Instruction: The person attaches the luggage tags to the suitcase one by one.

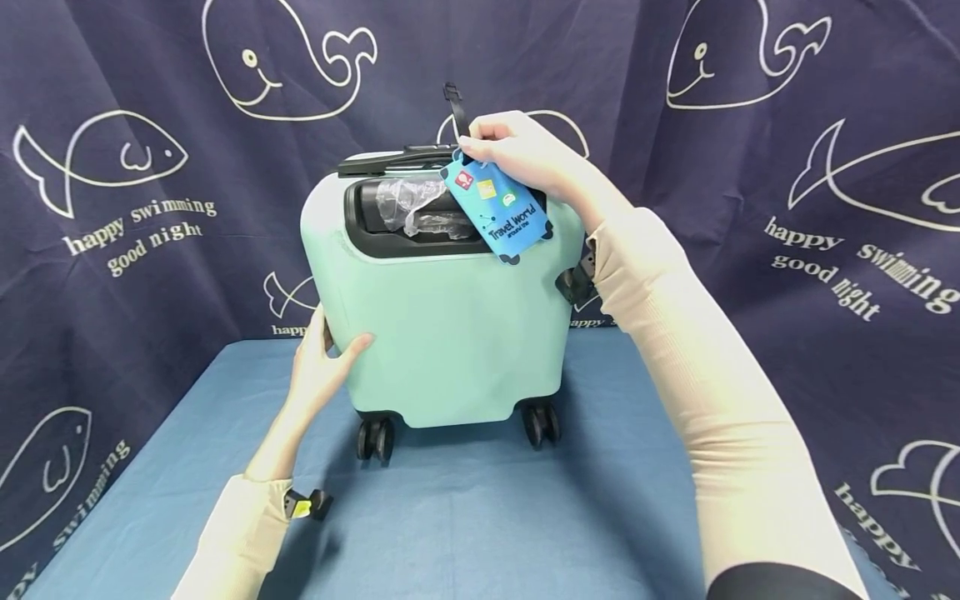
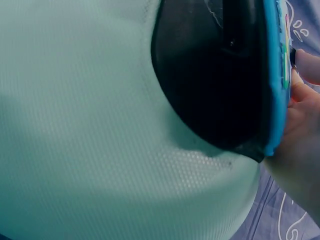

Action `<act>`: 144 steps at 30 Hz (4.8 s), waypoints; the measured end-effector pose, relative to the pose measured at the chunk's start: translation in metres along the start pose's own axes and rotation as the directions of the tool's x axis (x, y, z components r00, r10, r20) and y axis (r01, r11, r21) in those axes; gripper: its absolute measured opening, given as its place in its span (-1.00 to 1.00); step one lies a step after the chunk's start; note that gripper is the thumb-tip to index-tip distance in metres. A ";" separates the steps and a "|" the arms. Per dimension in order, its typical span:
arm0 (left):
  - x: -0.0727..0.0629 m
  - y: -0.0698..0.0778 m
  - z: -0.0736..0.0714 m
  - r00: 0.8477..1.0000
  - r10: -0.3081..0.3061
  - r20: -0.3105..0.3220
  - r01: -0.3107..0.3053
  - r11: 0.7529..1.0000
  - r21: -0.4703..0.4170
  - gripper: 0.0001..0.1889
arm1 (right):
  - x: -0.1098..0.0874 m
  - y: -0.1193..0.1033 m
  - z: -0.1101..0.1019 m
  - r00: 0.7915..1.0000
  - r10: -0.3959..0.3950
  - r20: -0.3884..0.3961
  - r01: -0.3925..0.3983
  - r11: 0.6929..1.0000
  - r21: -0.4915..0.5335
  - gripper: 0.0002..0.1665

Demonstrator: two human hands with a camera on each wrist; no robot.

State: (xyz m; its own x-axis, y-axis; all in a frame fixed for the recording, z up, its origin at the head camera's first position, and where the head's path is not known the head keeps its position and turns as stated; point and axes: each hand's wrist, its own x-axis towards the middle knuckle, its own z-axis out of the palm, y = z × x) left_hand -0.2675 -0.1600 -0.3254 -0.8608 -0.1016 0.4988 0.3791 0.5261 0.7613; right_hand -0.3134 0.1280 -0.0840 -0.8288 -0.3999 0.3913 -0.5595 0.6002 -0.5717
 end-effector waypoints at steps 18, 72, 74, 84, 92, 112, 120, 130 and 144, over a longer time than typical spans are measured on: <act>0.000 0.002 -0.001 1.000 -0.030 0.006 0.030 0.999 -0.024 -0.08 | 0.011 -0.003 -0.001 0.997 -0.073 0.009 0.072 0.936 -0.345 -0.61; -0.002 -0.001 0.000 0.999 -0.041 -0.002 0.040 0.998 -0.056 -0.11 | 0.026 0.017 0.010 0.976 -0.081 -0.201 0.044 0.982 -0.184 -0.67; -0.002 0.000 0.000 0.999 -0.039 0.004 0.039 0.997 -0.060 -0.10 | 0.025 0.017 0.010 0.975 -0.081 -0.207 0.043 0.983 -0.180 -0.67; -0.006 0.002 -0.002 1.000 -0.020 0.022 0.021 0.998 -0.066 -0.10 | 0.019 0.014 0.009 0.974 -0.083 -0.212 0.046 0.984 -0.174 -0.69; -0.001 0.007 -0.010 0.996 -0.003 0.093 0.019 0.985 -0.173 -0.10 | 0.019 0.013 0.011 0.971 -0.109 -0.211 0.076 0.984 -0.161 -0.70; 0.044 0.078 -0.035 0.965 0.172 -0.200 -0.222 0.938 -0.265 -0.33 | 0.017 0.012 0.009 0.972 -0.133 -0.195 0.103 0.982 -0.156 -0.71; 0.065 0.097 -0.040 0.903 0.324 -0.283 -0.386 0.901 -0.198 -0.47 | 0.019 0.011 0.012 0.977 -0.123 -0.172 0.097 0.984 -0.148 -0.71; 0.091 0.129 -0.039 0.891 0.394 -0.227 -0.420 0.904 -0.080 -0.66 | 0.016 0.009 0.007 0.985 -0.082 -0.154 0.061 0.989 -0.136 -0.70; 0.115 0.156 -0.041 0.951 0.301 -0.067 -0.299 0.953 0.044 -0.75 | 0.020 0.013 0.010 0.985 -0.114 -0.127 0.097 0.986 -0.136 -0.69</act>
State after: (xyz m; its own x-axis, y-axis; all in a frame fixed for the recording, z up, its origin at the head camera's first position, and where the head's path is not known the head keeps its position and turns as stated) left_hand -0.2936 -0.1238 -0.1323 -0.6815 0.0050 0.7318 0.6036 0.5692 0.5582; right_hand -0.3370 0.1213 -0.0909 -0.7521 -0.3749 0.5420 -0.6310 0.6470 -0.4281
